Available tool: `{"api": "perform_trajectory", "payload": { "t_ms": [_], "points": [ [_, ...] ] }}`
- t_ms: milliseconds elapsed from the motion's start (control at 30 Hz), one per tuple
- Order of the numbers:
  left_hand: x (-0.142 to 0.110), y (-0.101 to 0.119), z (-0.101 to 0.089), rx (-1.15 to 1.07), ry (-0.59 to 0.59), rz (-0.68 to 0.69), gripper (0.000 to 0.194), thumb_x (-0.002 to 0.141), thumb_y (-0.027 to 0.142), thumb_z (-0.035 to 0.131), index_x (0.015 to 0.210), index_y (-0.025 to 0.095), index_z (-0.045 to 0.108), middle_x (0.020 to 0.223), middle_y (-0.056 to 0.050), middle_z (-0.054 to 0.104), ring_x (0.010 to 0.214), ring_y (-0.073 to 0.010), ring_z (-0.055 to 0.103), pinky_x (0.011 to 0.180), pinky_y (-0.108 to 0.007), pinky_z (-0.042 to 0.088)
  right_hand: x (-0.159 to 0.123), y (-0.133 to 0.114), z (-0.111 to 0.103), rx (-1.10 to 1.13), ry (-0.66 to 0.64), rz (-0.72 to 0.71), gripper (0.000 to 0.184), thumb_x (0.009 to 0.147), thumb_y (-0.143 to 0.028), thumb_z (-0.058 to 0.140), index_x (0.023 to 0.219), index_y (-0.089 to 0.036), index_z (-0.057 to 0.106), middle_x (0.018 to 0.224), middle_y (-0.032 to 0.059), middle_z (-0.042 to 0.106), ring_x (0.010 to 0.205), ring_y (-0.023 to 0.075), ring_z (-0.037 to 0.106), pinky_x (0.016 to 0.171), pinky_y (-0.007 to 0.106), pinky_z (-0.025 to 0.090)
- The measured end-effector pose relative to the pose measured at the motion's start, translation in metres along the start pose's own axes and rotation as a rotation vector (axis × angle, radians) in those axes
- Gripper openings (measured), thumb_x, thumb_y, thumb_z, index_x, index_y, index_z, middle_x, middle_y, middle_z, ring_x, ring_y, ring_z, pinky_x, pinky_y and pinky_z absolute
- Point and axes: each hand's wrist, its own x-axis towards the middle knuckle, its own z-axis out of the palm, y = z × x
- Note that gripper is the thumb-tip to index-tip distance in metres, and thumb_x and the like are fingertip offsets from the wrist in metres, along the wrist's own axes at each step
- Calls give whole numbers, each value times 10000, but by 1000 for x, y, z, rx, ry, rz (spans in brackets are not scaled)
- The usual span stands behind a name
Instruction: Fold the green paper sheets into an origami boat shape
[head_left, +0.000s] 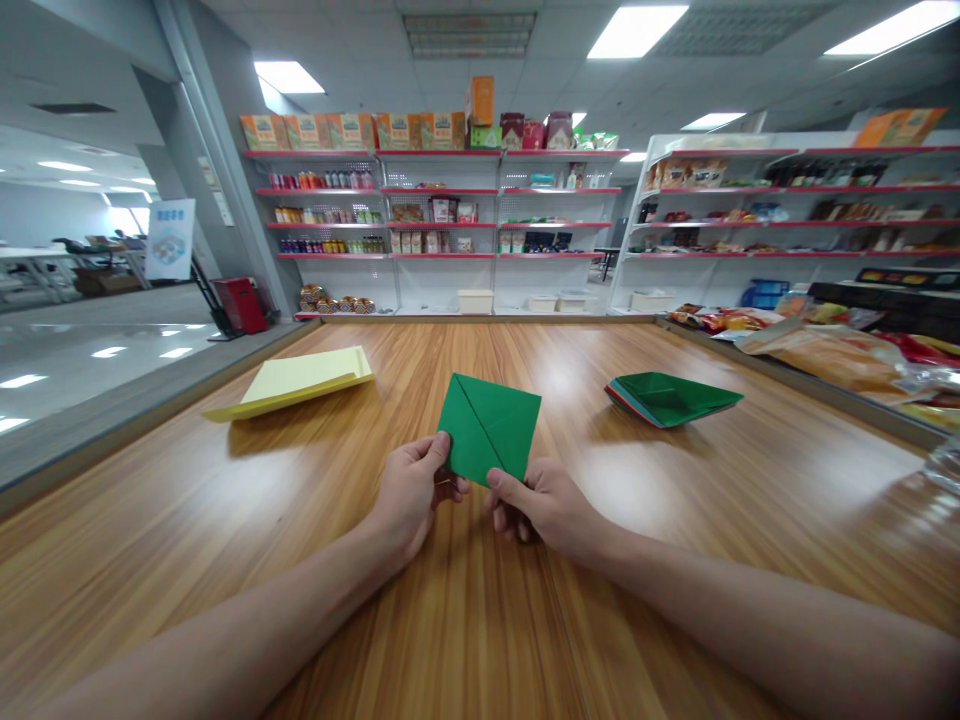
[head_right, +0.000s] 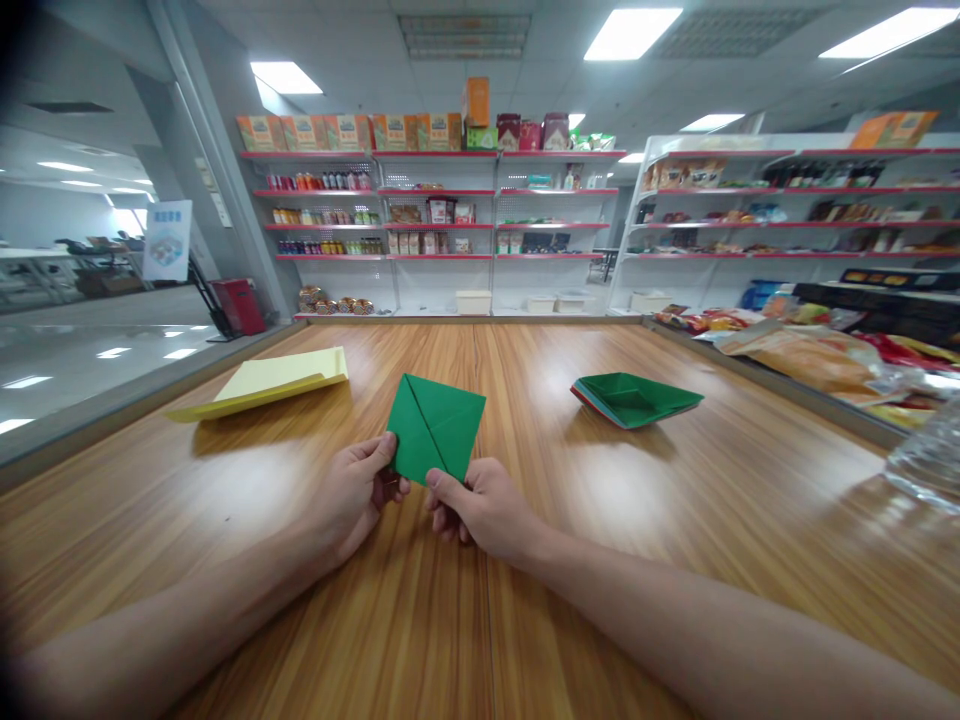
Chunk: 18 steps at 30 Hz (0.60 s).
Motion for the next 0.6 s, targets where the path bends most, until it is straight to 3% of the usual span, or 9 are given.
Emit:
{"api": "perform_trajectory", "payload": {
  "t_ms": [200,400,600],
  "points": [
    [1,1,-1,1,-80,-66,327,730,410,671,640,114,568,540,-6,572,396,-80,489,379,-197,367,-2,5,-4,-18,-78,-67,491,799,-591,516,703,-116,593,521,18,590,373,67,489,344,161,341],
    [-5,0,4,4,14,13,315,732,396,662,616,131,540,508,14,546,395,-76,474,370,-186,353,-7,2,0,-154,-62,-53,559,815,-599,488,550,-115,577,419,22,535,324,71,470,310,157,347],
    [-3,-2,5,74,-9,-94,360,700,448,665,593,138,516,477,11,536,361,-81,457,361,-197,352,-15,2,3,-241,-121,-134,522,843,-534,493,541,-117,578,413,32,547,319,82,490,296,155,356]
  ]
}}
